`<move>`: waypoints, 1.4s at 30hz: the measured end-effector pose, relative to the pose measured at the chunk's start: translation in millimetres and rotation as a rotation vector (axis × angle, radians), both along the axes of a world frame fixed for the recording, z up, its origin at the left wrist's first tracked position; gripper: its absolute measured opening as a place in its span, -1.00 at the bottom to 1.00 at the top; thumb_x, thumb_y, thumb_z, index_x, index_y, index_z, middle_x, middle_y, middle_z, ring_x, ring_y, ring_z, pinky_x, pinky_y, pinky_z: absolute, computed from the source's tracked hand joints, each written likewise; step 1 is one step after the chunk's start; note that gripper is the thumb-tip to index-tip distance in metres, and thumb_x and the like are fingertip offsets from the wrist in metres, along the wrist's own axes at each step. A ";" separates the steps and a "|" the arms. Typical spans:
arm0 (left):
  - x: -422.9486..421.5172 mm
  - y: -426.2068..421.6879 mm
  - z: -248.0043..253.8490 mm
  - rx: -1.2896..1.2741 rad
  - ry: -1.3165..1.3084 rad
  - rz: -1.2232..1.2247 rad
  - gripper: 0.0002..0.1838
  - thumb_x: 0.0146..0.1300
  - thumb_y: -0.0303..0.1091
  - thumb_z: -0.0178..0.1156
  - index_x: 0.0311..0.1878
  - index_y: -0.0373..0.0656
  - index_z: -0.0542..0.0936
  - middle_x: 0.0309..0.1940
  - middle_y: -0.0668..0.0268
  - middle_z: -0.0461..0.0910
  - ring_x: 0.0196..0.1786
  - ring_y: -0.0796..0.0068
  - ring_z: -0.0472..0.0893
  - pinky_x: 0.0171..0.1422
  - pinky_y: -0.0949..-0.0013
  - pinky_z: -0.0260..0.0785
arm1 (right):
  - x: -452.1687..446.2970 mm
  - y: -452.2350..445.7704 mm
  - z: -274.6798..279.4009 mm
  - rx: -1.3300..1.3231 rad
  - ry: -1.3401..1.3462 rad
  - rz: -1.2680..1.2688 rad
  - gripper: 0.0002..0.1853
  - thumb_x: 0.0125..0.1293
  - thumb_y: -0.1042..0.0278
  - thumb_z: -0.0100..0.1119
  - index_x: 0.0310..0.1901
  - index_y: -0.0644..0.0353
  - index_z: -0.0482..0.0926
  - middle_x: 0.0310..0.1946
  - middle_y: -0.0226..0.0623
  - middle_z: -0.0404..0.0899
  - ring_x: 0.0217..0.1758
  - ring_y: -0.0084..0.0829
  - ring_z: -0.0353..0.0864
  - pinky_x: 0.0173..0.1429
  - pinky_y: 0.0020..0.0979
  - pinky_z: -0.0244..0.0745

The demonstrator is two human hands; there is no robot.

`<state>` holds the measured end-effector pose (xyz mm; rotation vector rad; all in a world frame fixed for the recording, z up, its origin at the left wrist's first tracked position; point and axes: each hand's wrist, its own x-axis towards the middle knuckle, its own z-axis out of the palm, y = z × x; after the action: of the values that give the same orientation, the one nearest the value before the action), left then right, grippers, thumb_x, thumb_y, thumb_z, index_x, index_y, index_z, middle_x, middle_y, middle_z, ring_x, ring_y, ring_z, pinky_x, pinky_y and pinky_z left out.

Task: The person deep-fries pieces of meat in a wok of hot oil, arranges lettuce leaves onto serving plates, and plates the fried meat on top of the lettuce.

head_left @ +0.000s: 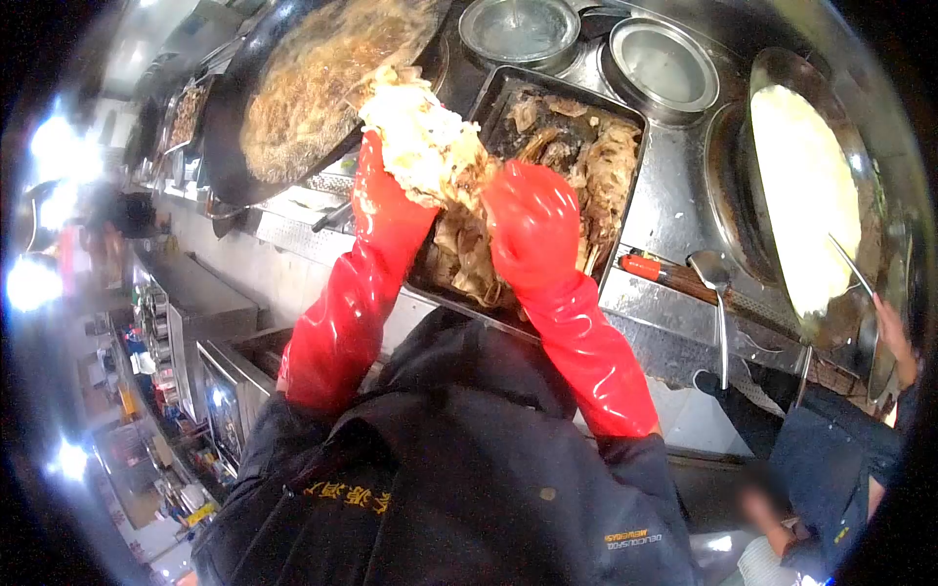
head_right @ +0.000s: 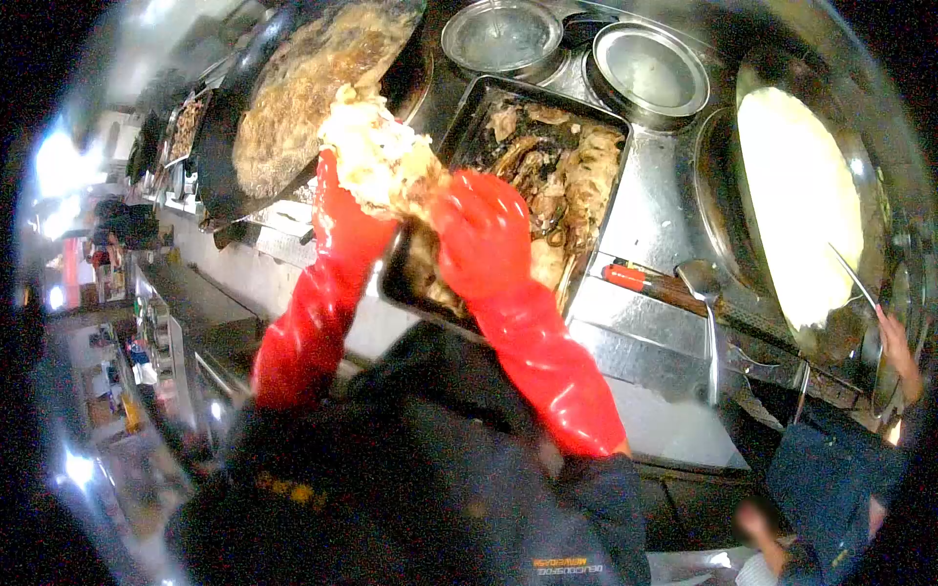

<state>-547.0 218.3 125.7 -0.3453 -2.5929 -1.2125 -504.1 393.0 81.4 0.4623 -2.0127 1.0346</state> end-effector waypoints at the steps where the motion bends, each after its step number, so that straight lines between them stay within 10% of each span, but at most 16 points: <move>1: 0.5 -3.7 -1.7 0.235 -0.091 -0.033 -0.24 0.27 -0.39 0.43 0.46 -0.22 0.28 0.37 0.12 0.50 0.38 0.27 0.55 0.44 0.20 0.44 | -2.6 -5.9 8.1 0.027 -0.049 -0.053 -0.88 0.07 0.44 0.31 -0.31 0.11 0.69 -0.15 -0.21 0.74 0.01 -0.03 0.71 0.13 0.06 0.59; 5: -16.1 -9.1 -2.0 1.192 -0.415 -0.194 -0.35 0.41 -0.40 0.27 0.49 -0.20 0.26 0.39 0.10 0.48 0.42 0.22 0.51 0.50 0.13 0.40 | -3.6 -1.0 -18.4 0.033 0.033 0.149 -0.67 0.10 0.50 0.25 -0.05 0.11 0.71 0.06 -0.22 0.71 0.18 -0.10 0.64 0.29 -0.02 0.51; 6: -9.4 -9.5 0.8 0.345 -0.087 -0.107 -0.39 0.46 -0.46 0.19 0.51 -0.20 0.24 0.43 0.08 0.44 0.43 0.18 0.49 0.50 0.08 0.40 | -3.5 -0.1 -16.1 0.005 0.060 0.165 -0.64 0.09 0.51 0.26 -0.02 0.11 0.70 0.06 -0.25 0.70 0.20 -0.09 0.63 0.29 0.01 0.50; 7: -10.5 -11.5 -2.0 0.343 -0.090 -0.101 -0.39 0.46 -0.46 0.19 0.51 -0.20 0.24 0.43 0.08 0.44 0.43 0.18 0.49 0.50 0.08 0.40 | -5.3 -4.6 -14.1 0.002 0.056 0.170 -0.64 0.09 0.51 0.26 -0.02 0.11 0.70 0.06 -0.25 0.70 0.20 -0.09 0.63 0.29 0.01 0.50; 9: -14.2 -17.5 -7.8 0.645 -0.221 -0.126 -0.36 0.43 -0.45 0.25 0.51 -0.21 0.25 0.41 0.08 0.46 0.43 0.21 0.50 0.49 0.13 0.40 | -16.0 -22.9 22.8 -0.001 0.033 0.021 -0.79 -0.04 0.56 0.33 -0.29 0.17 0.70 -0.18 -0.24 0.73 0.03 -0.05 0.70 0.15 0.07 0.57; 17: -17.0 -27.8 1.4 0.498 -0.134 -0.025 -0.38 0.42 -0.44 0.27 0.48 -0.20 0.27 0.36 0.14 0.50 0.37 0.31 0.54 0.43 0.21 0.44 | -17.5 -29.8 9.2 0.043 -0.022 0.097 -0.65 0.02 0.52 0.25 -0.09 0.12 0.73 -0.05 -0.22 0.72 0.14 -0.01 0.66 0.29 0.10 0.48; 19: -22.4 -31.7 1.7 1.363 -0.421 -0.168 -0.31 0.36 -0.42 0.35 0.48 -0.21 0.27 0.36 0.15 0.51 0.37 0.32 0.55 0.43 0.23 0.45 | -20.6 -36.2 14.7 0.009 -0.001 0.059 -0.68 0.03 0.53 0.25 -0.12 0.10 0.73 -0.07 -0.25 0.72 0.13 -0.01 0.67 0.29 0.13 0.48; 20: -20.4 -31.5 4.5 1.366 -0.418 -0.172 -0.31 0.36 -0.42 0.35 0.48 -0.21 0.27 0.36 0.15 0.51 0.37 0.32 0.55 0.43 0.23 0.45 | -16.3 -30.2 7.3 0.099 0.017 0.120 -0.67 0.04 0.53 0.24 -0.10 0.10 0.72 -0.05 -0.26 0.72 0.14 -0.01 0.67 0.29 0.12 0.47; 23: -10.3 -33.0 18.9 0.298 -0.049 0.004 -0.28 0.35 -0.49 0.31 0.52 -0.19 0.23 0.41 0.08 0.47 0.40 0.23 0.53 0.44 0.16 0.46 | -13.4 -21.8 -13.9 0.225 0.113 0.202 -0.67 0.07 0.51 0.26 -0.08 0.08 0.73 -0.01 -0.28 0.71 0.16 -0.04 0.66 0.31 0.11 0.46; 31: -22.0 -38.4 23.6 0.278 0.006 0.099 -0.22 0.24 -0.48 0.45 0.49 -0.24 0.29 0.33 0.12 0.54 0.35 0.35 0.56 0.41 0.28 0.44 | -12.7 -33.6 -12.4 0.217 0.045 0.213 -0.74 0.08 0.35 0.33 -0.14 0.02 0.72 -0.02 -0.33 0.69 0.24 -0.20 0.61 0.38 0.08 0.42; 32: -21.9 -37.1 27.1 0.913 -0.134 -0.075 -0.29 0.34 -0.39 0.38 0.49 -0.24 0.30 0.33 0.12 0.54 0.36 0.33 0.56 0.41 0.25 0.43 | -10.2 -36.7 -12.1 0.186 0.056 0.157 -0.75 0.08 0.35 0.32 -0.15 0.01 0.72 -0.02 -0.33 0.68 0.24 -0.21 0.61 0.39 0.07 0.42; 35: -16.9 -45.5 12.1 0.190 0.069 0.099 -0.44 0.61 -0.06 0.02 0.50 -0.19 0.33 0.38 0.12 0.49 0.41 0.22 0.51 0.47 0.12 0.39 | -5.6 -58.1 36.5 0.226 -0.009 0.013 -0.57 0.05 0.43 0.35 0.04 0.09 0.71 0.07 -0.26 0.68 0.26 -0.11 0.59 0.31 0.04 0.49; 37: -21.5 -31.0 28.8 1.637 -0.394 -0.082 -0.38 0.64 0.10 -0.15 0.51 -0.16 0.34 0.40 0.13 0.48 0.44 0.15 0.46 0.52 0.06 0.32 | -25.6 -71.9 57.4 0.220 0.071 -0.026 -0.60 0.05 0.40 0.38 0.00 0.05 0.72 0.09 -0.27 0.69 0.28 -0.08 0.58 0.37 0.03 0.43; 42: -16.7 -28.1 29.3 1.428 -0.231 -0.125 -0.39 0.63 0.08 -0.08 0.51 -0.16 0.35 0.41 0.13 0.47 0.41 0.07 0.48 0.54 0.04 0.30 | -16.2 -60.8 36.3 0.261 0.116 0.004 -0.65 0.13 0.39 0.29 0.00 -0.07 0.73 0.27 -0.28 0.60 0.32 -0.07 0.54 0.41 0.00 0.38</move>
<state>-563.7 190.2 154.9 -0.0352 -1.2179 -2.7739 -520.3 332.1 117.7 0.6487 -2.0506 0.7317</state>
